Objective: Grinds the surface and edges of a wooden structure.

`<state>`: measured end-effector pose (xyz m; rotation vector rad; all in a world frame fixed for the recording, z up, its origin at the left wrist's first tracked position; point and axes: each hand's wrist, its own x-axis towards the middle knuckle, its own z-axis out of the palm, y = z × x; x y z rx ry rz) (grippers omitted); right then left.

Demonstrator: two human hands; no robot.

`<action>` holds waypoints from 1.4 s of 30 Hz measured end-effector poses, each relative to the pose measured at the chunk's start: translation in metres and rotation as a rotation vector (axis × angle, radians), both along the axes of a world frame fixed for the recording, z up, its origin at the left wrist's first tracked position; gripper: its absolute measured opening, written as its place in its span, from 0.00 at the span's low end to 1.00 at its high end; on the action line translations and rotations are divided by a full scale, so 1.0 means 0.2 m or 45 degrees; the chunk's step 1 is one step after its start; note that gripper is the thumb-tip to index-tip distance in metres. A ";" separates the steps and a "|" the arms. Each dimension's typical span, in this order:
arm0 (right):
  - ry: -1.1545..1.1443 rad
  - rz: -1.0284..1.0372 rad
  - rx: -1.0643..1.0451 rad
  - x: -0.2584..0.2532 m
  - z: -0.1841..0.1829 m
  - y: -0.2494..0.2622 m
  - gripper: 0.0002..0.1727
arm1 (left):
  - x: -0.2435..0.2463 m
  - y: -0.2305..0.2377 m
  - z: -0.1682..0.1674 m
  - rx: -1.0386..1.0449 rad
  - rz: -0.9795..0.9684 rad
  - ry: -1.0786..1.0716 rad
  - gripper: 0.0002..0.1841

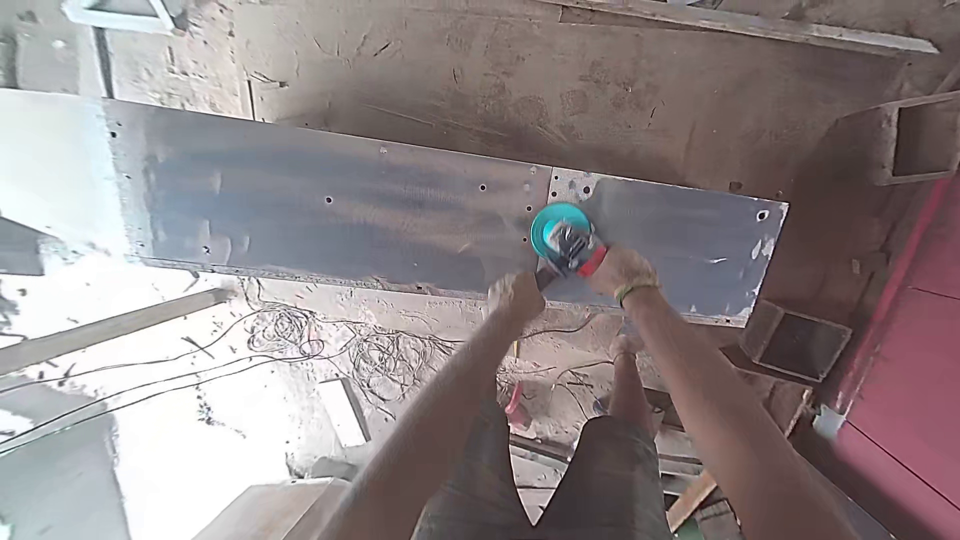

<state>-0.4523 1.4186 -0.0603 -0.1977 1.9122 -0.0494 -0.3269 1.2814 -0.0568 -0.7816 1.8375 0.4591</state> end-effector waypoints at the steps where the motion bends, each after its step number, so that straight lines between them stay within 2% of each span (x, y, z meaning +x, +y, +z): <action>1: -0.019 0.030 -0.013 0.07 0.02 0.04 0.34 | 0.12 0.06 -0.03 -0.019 0.030 0.003 0.23; 3: -0.045 0.057 -0.031 0.21 0.04 0.11 0.37 | 0.30 0.15 -0.06 -0.022 0.075 -0.037 0.23; 7: -0.131 0.119 -0.015 0.43 0.00 0.23 0.43 | 0.50 0.33 0.03 0.012 0.201 -0.104 0.21; 9: -0.123 0.191 -0.004 0.45 -0.02 0.24 0.44 | 0.51 0.38 0.05 0.026 0.282 -0.168 0.22; 12: -0.083 0.225 -0.032 0.36 0.00 0.23 0.43 | 0.44 0.39 0.03 0.039 0.321 -0.164 0.21; 15: -0.045 0.232 -0.028 0.10 0.01 0.14 0.36 | 0.24 0.32 -0.05 -0.015 0.239 -0.093 0.21; 20: 0.029 0.203 -0.018 -0.18 0.00 0.09 0.34 | -0.05 0.24 -0.08 -0.049 0.190 -0.026 0.21; 28: 0.068 -0.234 0.056 -0.47 -0.02 0.12 0.32 | -0.64 0.06 -0.03 -0.069 -0.247 0.023 0.24; 31: 0.079 -0.300 0.096 -0.53 -0.05 0.21 0.34 | -0.75 0.15 -0.06 -0.072 -0.307 0.025 0.25; 42: 0.112 -0.430 0.209 -0.59 -0.19 0.64 0.43 | -0.90 0.57 -0.13 -0.025 -0.374 0.026 0.20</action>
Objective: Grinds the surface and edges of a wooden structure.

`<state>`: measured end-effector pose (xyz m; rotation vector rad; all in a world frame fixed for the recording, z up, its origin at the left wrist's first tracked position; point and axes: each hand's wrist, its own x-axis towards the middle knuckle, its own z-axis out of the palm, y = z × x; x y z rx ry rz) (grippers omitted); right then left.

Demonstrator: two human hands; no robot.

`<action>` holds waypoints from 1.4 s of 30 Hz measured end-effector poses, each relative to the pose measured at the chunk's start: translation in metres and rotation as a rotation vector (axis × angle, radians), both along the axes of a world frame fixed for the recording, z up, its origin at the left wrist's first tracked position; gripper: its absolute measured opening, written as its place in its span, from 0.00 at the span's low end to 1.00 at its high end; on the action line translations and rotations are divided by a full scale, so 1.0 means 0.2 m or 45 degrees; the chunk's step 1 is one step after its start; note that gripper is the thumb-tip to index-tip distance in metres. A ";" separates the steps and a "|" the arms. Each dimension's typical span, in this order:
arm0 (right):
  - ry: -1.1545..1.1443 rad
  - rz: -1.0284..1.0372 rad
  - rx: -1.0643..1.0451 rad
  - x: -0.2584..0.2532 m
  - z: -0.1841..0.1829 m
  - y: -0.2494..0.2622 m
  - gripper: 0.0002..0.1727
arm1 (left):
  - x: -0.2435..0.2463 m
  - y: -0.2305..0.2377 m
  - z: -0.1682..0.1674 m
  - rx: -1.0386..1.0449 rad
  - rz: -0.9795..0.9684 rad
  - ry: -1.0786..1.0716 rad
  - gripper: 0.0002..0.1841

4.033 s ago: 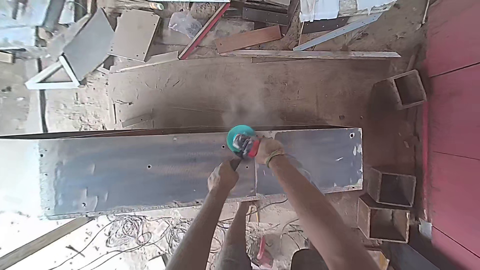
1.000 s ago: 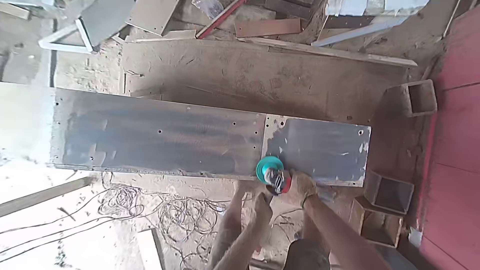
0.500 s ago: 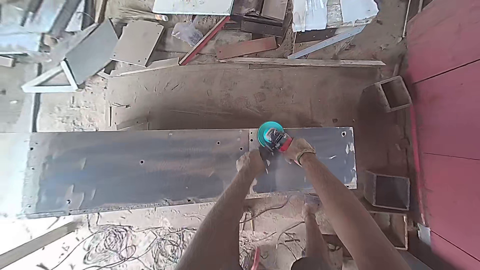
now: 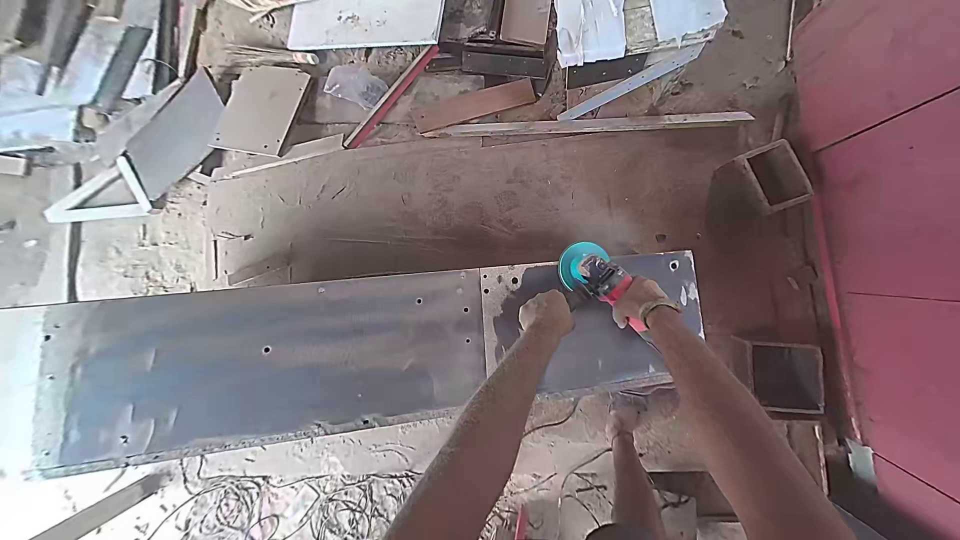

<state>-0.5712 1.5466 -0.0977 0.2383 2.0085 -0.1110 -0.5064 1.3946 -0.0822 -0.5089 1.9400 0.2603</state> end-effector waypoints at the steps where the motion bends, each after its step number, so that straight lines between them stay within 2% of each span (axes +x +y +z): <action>1: 0.011 -0.013 0.011 0.00 -0.01 0.04 0.43 | -0.02 0.03 -0.01 0.003 -0.008 0.016 0.20; 4: 0.018 -0.016 0.036 -0.01 -0.03 0.08 0.42 | -0.03 0.08 -0.01 0.007 -0.013 0.055 0.19; 6: -0.005 0.014 0.032 0.00 0.00 0.03 0.41 | 0.01 0.03 0.01 0.014 0.018 0.052 0.19; 13: -0.075 0.259 -0.273 0.17 0.20 -0.51 0.30 | 0.40 -0.47 0.08 -0.085 0.206 0.052 0.26; 17: -0.090 0.430 -0.442 0.32 0.25 -0.78 0.32 | 0.73 -0.70 0.03 -0.173 0.404 0.060 0.23; 19: -0.089 0.448 -0.450 0.33 0.22 -0.80 0.33 | 0.75 -0.71 0.04 -0.201 0.439 0.042 0.22; 21: -0.088 0.392 -0.432 0.26 0.23 -0.72 0.33 | 0.63 -0.65 0.04 -0.181 0.389 0.020 0.24; 25: -0.101 0.269 -0.302 0.10 0.17 -0.40 0.33 | 0.39 -0.36 -0.01 -0.105 0.241 -0.020 0.27; 31: -0.113 0.091 -0.221 -0.01 0.04 0.00 0.34 | 0.10 -0.03 -0.07 -0.111 0.025 -0.097 0.22; 35: -0.119 0.016 -0.185 -0.08 -0.02 0.21 0.32 | -0.04 0.18 -0.10 -0.133 -0.040 -0.145 0.21; 42: -0.134 -0.058 -0.150 -0.21 -0.08 0.50 0.34 | -0.26 0.46 -0.14 -0.135 -0.131 -0.151 0.21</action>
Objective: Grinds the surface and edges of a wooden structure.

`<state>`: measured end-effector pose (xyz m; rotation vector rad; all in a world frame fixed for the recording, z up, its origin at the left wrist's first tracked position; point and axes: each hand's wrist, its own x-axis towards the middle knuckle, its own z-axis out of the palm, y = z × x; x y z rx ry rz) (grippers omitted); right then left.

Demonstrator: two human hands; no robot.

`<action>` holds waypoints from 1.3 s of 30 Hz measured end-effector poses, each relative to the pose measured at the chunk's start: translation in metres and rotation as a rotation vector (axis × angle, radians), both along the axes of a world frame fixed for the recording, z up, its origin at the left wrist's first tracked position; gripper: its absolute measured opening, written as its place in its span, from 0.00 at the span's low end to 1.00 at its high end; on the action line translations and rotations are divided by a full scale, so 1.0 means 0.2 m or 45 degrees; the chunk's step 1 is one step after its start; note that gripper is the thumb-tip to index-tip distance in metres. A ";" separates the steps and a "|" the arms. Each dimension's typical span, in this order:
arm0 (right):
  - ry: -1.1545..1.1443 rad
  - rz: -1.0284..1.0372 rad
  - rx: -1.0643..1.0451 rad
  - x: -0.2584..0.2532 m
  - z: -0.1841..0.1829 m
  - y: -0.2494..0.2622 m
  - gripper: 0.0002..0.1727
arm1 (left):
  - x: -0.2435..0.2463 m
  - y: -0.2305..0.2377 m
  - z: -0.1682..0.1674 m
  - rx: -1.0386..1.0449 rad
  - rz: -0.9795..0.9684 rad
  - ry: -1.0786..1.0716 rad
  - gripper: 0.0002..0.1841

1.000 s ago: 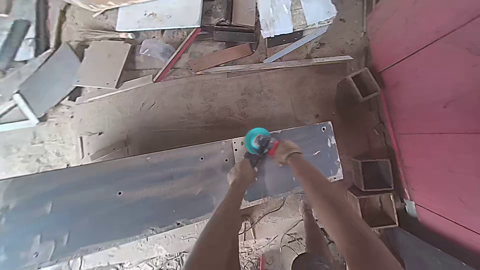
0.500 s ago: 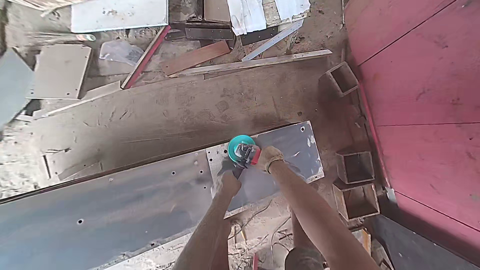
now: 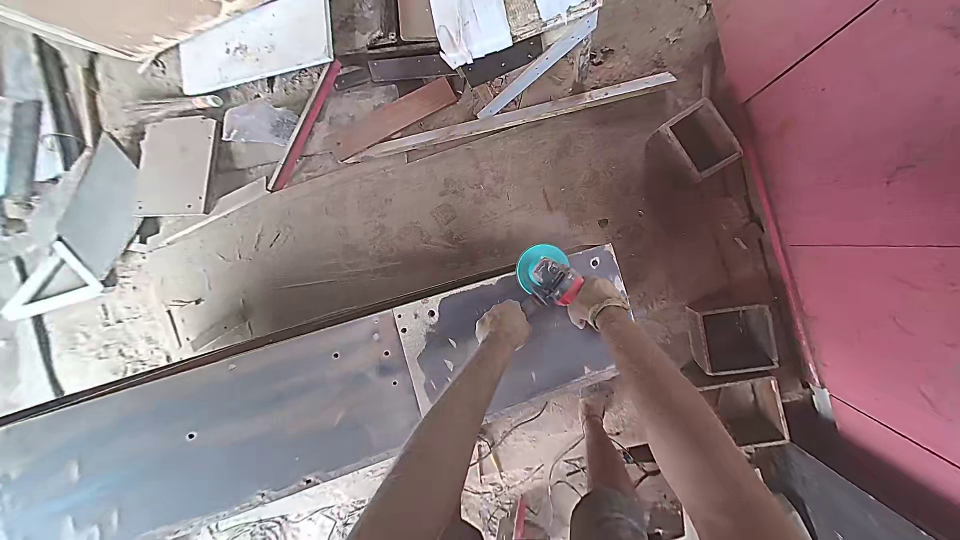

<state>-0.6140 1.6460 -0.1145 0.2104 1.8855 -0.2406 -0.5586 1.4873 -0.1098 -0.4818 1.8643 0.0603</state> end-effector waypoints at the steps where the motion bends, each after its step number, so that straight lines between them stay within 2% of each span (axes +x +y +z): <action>1: 0.002 -0.003 0.009 -0.02 -0.01 0.04 0.34 | -0.03 0.04 0.00 -0.002 -0.010 -0.001 0.21; 10: 0.013 -0.168 0.117 -0.04 -0.12 0.45 0.37 | -0.18 0.45 -0.06 0.077 -0.142 0.015 0.20; 16: 0.036 -0.300 0.145 -0.02 -0.16 0.60 0.36 | -0.23 0.60 -0.11 0.055 -0.263 0.049 0.19; 27: -0.081 -0.374 0.193 0.47 -0.13 0.69 0.36 | 0.21 0.66 -0.09 0.143 -0.308 -0.042 0.20; 30: -0.125 -0.397 0.195 0.65 -0.09 0.67 0.35 | 0.38 0.64 -0.07 0.160 -0.297 -0.102 0.22; 33: -0.122 -0.353 0.163 0.83 -0.07 0.58 0.35 | 0.58 0.53 -0.05 0.162 -0.260 -0.134 0.20; 36: -0.149 -0.304 -0.043 1.02 -0.02 0.39 0.35 | 0.84 0.30 0.02 0.149 -0.201 -0.190 0.23; 39: -0.148 -0.222 -0.158 1.04 0.07 0.10 0.33 | 1.05 -0.01 0.03 0.121 -0.046 -0.104 0.30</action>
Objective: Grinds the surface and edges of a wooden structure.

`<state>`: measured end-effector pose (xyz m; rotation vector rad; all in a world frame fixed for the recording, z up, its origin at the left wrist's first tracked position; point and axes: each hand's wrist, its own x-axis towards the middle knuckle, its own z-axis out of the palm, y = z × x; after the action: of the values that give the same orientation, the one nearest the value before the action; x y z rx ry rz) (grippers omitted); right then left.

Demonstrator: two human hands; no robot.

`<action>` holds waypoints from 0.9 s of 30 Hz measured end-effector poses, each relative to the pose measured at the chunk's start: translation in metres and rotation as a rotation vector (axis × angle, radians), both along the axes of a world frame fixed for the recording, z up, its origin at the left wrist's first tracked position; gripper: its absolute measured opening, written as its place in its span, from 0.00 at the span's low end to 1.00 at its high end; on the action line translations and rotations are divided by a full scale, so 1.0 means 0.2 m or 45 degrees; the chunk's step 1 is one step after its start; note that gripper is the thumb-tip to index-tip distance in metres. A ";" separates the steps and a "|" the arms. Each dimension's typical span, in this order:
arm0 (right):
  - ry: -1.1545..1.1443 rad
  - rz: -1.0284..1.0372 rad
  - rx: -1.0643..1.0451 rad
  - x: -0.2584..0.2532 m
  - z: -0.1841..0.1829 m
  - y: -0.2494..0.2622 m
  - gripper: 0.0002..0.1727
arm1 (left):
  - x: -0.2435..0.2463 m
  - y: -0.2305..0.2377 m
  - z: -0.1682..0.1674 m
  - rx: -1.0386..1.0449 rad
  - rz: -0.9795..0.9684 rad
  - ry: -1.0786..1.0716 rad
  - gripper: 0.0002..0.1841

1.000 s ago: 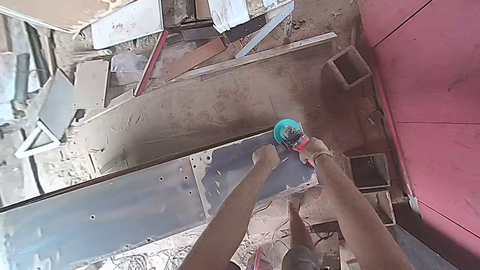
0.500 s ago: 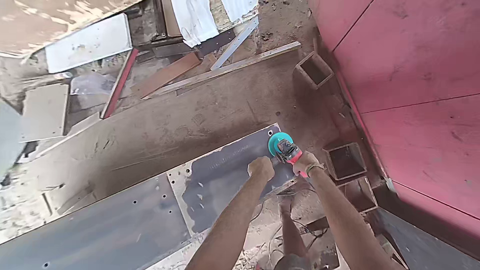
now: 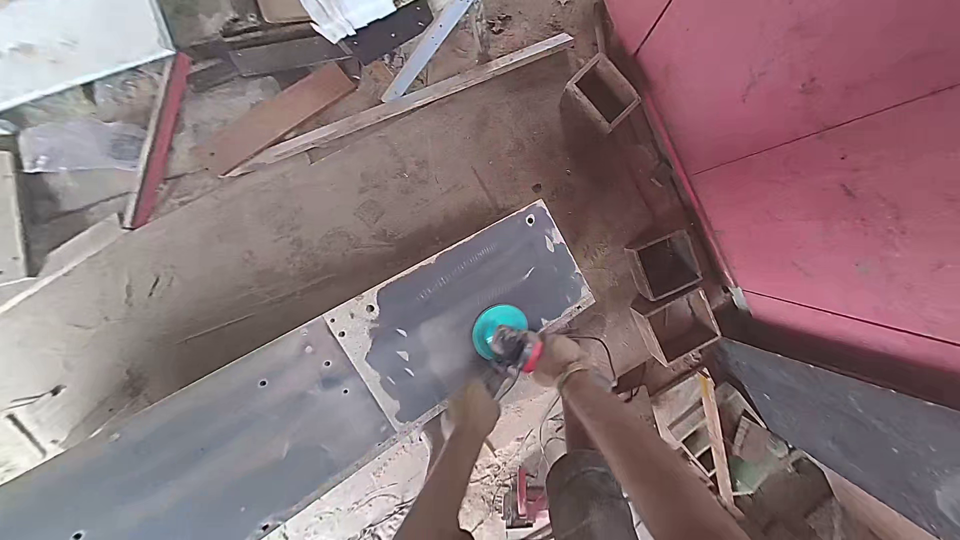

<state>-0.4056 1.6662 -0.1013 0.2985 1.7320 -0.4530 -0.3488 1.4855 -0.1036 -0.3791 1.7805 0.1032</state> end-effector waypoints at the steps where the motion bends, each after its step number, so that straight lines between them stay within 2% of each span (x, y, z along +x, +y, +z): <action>1: -0.012 0.038 -0.060 0.00 0.03 -0.12 0.33 | 0.08 -0.12 0.01 -0.023 0.070 0.046 0.32; 3: -0.018 0.148 -0.181 0.02 0.07 -0.36 0.39 | 0.24 -0.35 0.05 -0.063 0.200 0.153 0.31; 5: 0.034 0.268 -0.260 0.04 0.08 -0.59 0.46 | 0.32 -0.54 0.13 -0.039 0.343 0.236 0.26; 7: 0.051 0.333 -0.343 0.03 0.12 -0.77 0.40 | 0.43 -0.72 0.10 -0.068 0.458 0.292 0.20; 9: 0.075 0.412 -0.382 0.01 0.16 -0.84 0.35 | 0.51 -0.76 0.06 -0.115 0.585 0.292 0.18; 11: 0.085 0.421 -0.379 -0.04 0.20 -0.81 0.33 | 0.48 -0.67 0.09 -0.079 0.717 0.324 0.18; 13: 0.107 0.391 -0.319 -0.10 0.23 -0.67 0.34 | 0.37 -0.51 0.08 0.000 0.694 0.357 0.20; 15: 0.108 0.383 -0.206 -0.20 0.24 -0.47 0.35 | 0.23 -0.36 -0.01 0.109 0.514 0.305 0.23; 17: 0.129 0.368 -0.082 -0.32 0.24 -0.26 0.34 | 0.02 -0.20 -0.11 0.167 0.323 0.202 0.21; 21: 0.086 0.322 0.243 -0.52 0.18 0.12 0.39 | -0.37 0.22 -0.16 0.223 0.128 0.056 0.21; 24: 0.089 0.274 0.375 -0.52 0.13 0.35 0.38 | -0.46 0.47 -0.20 0.248 0.045 -0.001 0.20; 27: 0.011 0.187 0.386 -0.39 0.08 0.54 0.37 | -0.41 0.63 -0.17 0.254 -0.038 -0.054 0.24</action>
<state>-0.4845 1.7738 -0.0851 0.3829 1.8165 -0.0835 -0.4307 1.6107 -0.1382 -0.2094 1.7159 0.2476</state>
